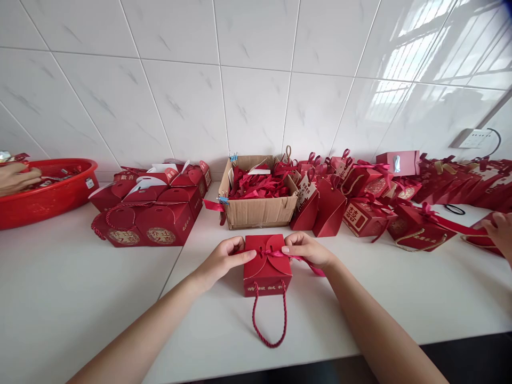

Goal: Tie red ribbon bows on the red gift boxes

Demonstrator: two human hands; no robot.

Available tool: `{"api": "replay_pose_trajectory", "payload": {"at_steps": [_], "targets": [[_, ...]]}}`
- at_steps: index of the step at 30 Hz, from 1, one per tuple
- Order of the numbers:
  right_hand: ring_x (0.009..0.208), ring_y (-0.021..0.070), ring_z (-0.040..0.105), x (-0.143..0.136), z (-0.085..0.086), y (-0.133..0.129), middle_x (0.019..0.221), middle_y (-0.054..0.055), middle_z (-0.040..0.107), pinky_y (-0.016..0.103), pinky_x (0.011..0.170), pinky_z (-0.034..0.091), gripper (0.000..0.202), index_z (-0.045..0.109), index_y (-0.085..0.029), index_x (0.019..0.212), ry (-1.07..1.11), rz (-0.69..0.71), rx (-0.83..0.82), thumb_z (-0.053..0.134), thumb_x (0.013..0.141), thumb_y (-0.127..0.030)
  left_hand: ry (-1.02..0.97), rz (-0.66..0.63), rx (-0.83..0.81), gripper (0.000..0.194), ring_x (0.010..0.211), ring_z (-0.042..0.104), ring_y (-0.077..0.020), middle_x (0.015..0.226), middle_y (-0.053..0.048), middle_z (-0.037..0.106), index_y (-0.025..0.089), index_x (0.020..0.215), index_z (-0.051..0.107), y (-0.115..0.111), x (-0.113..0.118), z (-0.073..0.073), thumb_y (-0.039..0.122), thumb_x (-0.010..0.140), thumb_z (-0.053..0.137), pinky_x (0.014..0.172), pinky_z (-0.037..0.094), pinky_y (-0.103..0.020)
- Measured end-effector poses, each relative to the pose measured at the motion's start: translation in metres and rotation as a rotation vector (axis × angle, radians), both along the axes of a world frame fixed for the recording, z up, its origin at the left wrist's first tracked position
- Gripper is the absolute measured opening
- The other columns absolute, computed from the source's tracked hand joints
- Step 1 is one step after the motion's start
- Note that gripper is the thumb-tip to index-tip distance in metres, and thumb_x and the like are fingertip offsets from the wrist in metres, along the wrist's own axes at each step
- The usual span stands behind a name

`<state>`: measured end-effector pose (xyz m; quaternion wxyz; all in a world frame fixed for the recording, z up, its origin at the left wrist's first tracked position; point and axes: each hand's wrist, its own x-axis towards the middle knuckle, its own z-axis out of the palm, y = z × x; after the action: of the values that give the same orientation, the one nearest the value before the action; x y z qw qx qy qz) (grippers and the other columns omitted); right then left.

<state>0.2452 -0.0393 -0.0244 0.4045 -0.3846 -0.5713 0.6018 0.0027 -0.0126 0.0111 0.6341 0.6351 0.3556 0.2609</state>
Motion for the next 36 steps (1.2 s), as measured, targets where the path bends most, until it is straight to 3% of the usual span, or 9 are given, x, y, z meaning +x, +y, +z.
{"api": "replay_pose_trajectory", "payload": {"at_steps": [4, 9, 14, 25, 36], "targets": [[0.05, 0.0089, 0.042, 0.001, -0.001, 0.0, 0.049, -0.003, 0.052, 0.025, 0.052, 0.027, 0.037, 0.053, -0.016, 0.052, 0.004, 0.003, -0.003, 0.073, 0.074, -0.039, 0.044, 0.04, 0.003, 0.038, 0.051, 0.031, -0.0086, 0.059, 0.006, 0.038, 0.018, 0.064, 0.045, 0.001, 0.001, -0.003, 0.048, 0.076, 0.065, 0.051, 0.022, -0.024], [0.047, 0.0078, 0.039, 0.004, 0.003, 0.0, 0.048, -0.002, 0.054, 0.024, 0.051, 0.025, 0.038, 0.053, -0.016, 0.049, -0.006, 0.02, 0.007, 0.075, 0.072, -0.036, 0.053, 0.072, 0.08, 0.046, 0.051, 0.022, -0.0096, 0.057, 0.006, 0.026, 0.02, 0.056, 0.033, 0.001, 0.001, -0.002, 0.048, 0.077, 0.063, 0.051, 0.016, -0.026], [0.048, 0.0072, 0.037, 0.005, 0.005, -0.001, 0.048, -0.003, 0.054, 0.024, 0.05, 0.025, 0.037, 0.052, -0.015, 0.049, 0.008, 0.016, 0.008, 0.075, 0.072, -0.033, 0.012, 0.058, 0.148, 0.046, 0.056, 0.022, -0.01, 0.06, 0.006, 0.024, 0.02, 0.06, 0.029, 0.001, 0.0, -0.004, 0.041, 0.077, 0.065, 0.054, 0.018, -0.025], [0.048, 0.0077, 0.04, 0.003, -0.002, 0.001, 0.046, -0.005, 0.045, 0.023, 0.053, 0.03, 0.036, 0.05, -0.016, 0.048, 0.08, 0.047, -0.013, 0.072, 0.073, -0.029, -0.05, 0.05, -0.018, 0.049, 0.054, 0.02, -0.009, 0.057, 0.007, 0.022, 0.019, 0.058, 0.024, 0.0, 0.002, -0.011, 0.038, 0.077, 0.065, 0.053, 0.016, -0.024], [0.047, 0.0067, 0.04, 0.015, -0.001, 0.006, 0.046, -0.004, 0.05, 0.023, 0.05, 0.029, 0.034, 0.053, -0.014, 0.05, 0.059, 0.088, 0.026, 0.073, 0.074, -0.026, -0.084, 0.004, -0.094, 0.051, 0.054, 0.018, -0.009, 0.059, 0.006, 0.017, 0.019, 0.059, 0.017, 0.008, -0.003, -0.013, 0.029, 0.076, 0.064, 0.053, 0.015, -0.025]]}}
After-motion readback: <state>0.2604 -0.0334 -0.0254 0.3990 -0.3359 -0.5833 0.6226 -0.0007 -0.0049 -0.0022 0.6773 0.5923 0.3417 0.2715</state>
